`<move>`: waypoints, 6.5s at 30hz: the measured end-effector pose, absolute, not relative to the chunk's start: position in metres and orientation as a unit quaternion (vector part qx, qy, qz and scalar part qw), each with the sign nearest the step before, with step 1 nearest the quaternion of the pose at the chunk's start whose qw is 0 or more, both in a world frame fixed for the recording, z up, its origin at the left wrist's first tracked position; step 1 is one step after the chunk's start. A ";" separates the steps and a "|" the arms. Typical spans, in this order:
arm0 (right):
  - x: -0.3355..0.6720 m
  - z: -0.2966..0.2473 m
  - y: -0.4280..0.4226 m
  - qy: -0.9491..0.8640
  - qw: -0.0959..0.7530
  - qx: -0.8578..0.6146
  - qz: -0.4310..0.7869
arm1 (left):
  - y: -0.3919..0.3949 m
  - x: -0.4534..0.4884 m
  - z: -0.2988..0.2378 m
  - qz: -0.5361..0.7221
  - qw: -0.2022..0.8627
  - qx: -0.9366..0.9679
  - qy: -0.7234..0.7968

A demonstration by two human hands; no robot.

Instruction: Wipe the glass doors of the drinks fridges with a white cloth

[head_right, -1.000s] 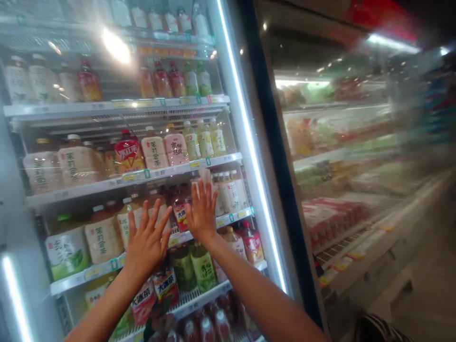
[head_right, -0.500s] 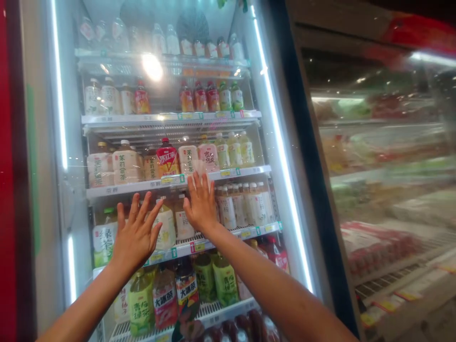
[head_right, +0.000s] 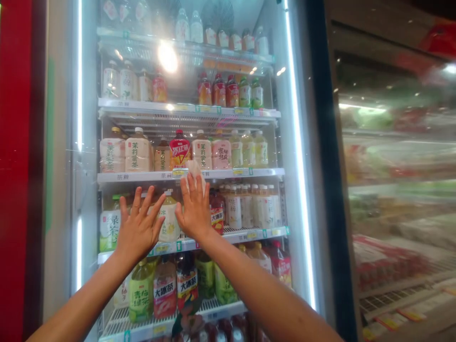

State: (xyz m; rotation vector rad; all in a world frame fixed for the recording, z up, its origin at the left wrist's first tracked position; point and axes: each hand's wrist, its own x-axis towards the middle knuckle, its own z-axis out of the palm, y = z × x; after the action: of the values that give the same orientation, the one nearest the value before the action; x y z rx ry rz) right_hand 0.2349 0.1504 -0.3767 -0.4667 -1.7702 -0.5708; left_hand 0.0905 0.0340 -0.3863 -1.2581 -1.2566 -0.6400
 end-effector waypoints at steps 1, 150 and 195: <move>0.237 -0.403 0.146 -0.769 0.559 -0.188 -0.245 | 0.034 0.089 -0.390 -0.276 0.581 -0.540 -0.543; 0.319 -0.435 0.208 -0.761 0.550 -0.135 -0.315 | 0.054 0.121 -0.494 -0.281 0.548 -0.541 -0.572; 0.317 -0.439 0.211 -0.752 0.564 -0.117 -0.319 | 0.058 0.133 -0.476 -0.260 0.539 -0.535 -0.596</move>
State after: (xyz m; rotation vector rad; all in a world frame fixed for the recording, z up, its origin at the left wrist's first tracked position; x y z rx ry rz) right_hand 0.3172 0.2106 -0.4386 -0.2750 -1.7701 -0.7516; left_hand 0.1326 0.0580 -0.4764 -1.2730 -1.4184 -0.6179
